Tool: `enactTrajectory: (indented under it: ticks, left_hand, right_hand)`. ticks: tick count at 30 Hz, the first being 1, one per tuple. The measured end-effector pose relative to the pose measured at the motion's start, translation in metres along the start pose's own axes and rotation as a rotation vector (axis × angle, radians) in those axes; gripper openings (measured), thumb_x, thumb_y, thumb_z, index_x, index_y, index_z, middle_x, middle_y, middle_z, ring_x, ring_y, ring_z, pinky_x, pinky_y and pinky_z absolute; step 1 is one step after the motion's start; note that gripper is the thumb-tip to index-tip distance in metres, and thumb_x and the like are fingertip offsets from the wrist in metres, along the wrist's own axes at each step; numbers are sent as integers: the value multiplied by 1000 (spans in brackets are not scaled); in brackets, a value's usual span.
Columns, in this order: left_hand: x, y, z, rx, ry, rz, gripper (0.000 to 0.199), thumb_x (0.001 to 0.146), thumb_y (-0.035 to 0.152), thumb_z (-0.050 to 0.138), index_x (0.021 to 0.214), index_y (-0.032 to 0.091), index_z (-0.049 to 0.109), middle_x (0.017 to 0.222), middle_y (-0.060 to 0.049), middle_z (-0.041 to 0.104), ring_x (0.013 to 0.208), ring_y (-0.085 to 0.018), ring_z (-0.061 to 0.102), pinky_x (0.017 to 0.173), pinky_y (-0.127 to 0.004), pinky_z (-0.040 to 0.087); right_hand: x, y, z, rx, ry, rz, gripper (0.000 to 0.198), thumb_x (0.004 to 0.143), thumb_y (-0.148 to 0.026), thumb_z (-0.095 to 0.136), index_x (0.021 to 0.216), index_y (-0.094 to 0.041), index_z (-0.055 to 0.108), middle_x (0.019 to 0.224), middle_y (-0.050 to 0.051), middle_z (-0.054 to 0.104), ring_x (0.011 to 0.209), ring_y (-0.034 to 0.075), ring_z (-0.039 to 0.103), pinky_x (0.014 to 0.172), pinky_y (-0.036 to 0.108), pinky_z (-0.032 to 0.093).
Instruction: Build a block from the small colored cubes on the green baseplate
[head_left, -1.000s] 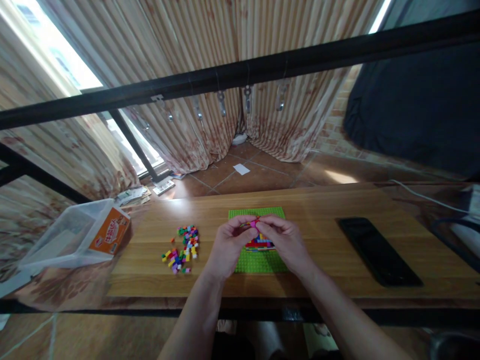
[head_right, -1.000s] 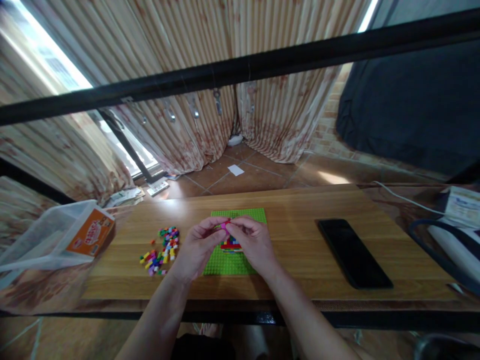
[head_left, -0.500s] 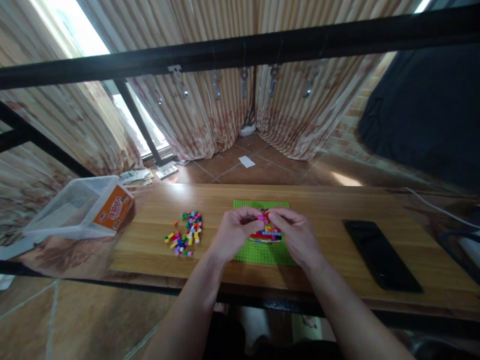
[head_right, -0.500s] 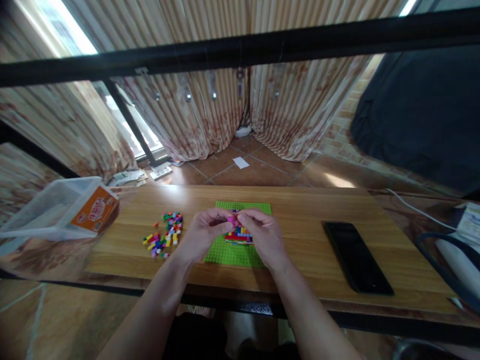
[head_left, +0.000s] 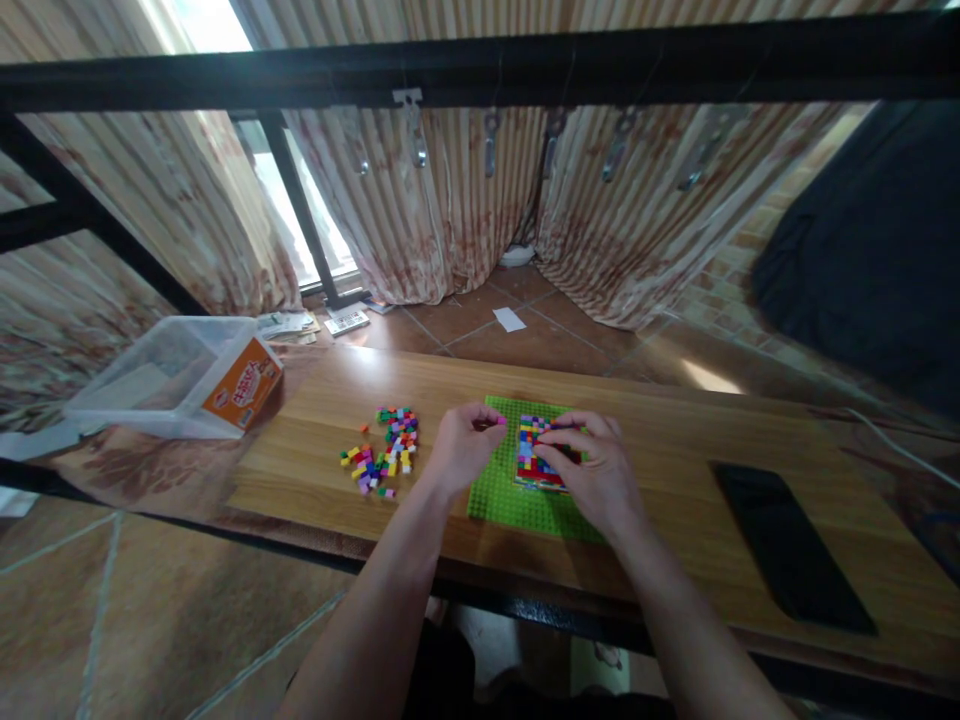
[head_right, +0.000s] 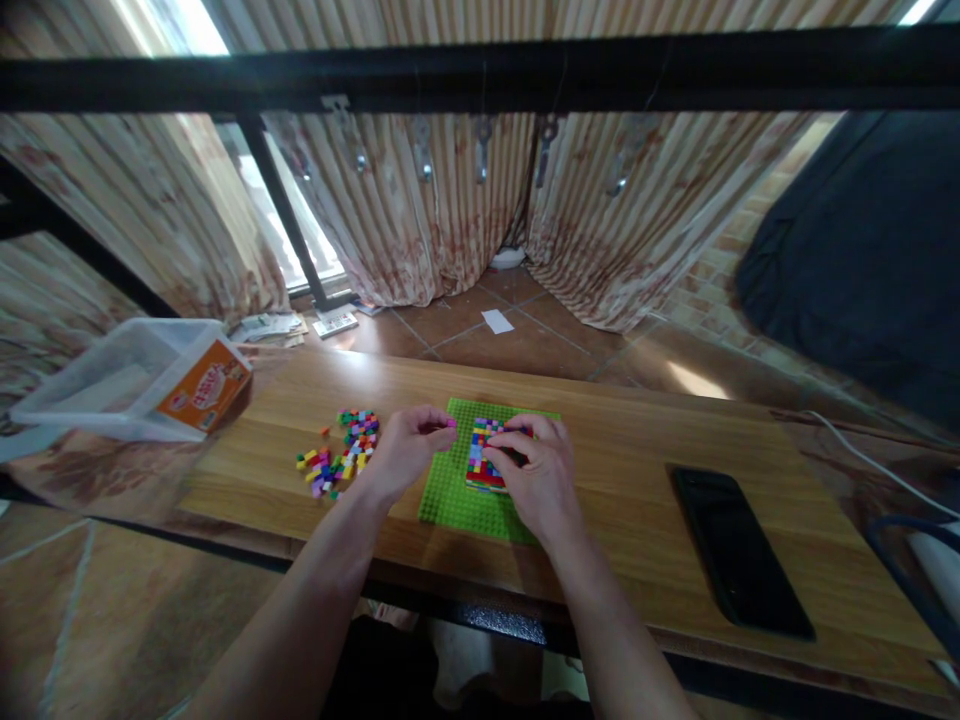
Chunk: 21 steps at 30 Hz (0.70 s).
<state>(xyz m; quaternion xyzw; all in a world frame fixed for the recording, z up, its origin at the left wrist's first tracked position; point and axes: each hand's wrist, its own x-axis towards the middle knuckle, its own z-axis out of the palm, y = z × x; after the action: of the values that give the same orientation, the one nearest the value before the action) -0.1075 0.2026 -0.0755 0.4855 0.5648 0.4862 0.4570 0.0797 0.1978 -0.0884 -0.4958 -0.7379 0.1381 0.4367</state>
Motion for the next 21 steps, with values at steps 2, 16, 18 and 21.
enactTrajectory:
  ticks: [2, 16, 18, 21]
  left_hand:
    - [-1, 1, 3, 5, -23, -9, 4, 67, 18, 66, 68, 14, 68, 60, 2, 61, 57, -10, 52, 55, -21, 37]
    - [-6, 9, 6, 64, -142, -20, 7, 71, 10, 62, 69, 14, 68, 62, 3, 61, 60, -10, 51, 60, -22, 38]
    - [-6, 9, 7, 80, -146, -13, 7, 72, 9, 63, 69, 13, 68, 62, 4, 61, 60, -10, 51, 60, -22, 38]
    - [-6, 9, 10, 67, -154, -24, 7, 72, 8, 63, 69, 13, 68, 62, 4, 61, 60, -9, 51, 59, -21, 37]
  right_hand:
    - [1, -1, 1, -6, -9, -3, 8, 80, -35, 74, 77, -29, 78, 96, 5, 68, 99, 26, 57, 87, 45, 46]
    - [1, 5, -2, 27, -85, -3, 9, 79, -36, 75, 75, -28, 76, 102, 4, 66, 102, 26, 57, 89, 44, 44]
    - [2, 5, -1, 34, -79, 5, 11, 79, -37, 74, 74, -27, 75, 102, 5, 66, 102, 26, 56, 90, 44, 44]
    - [3, 6, 2, 43, -68, 26, 13, 77, -38, 75, 72, -26, 73, 102, 5, 66, 102, 26, 57, 91, 45, 44]
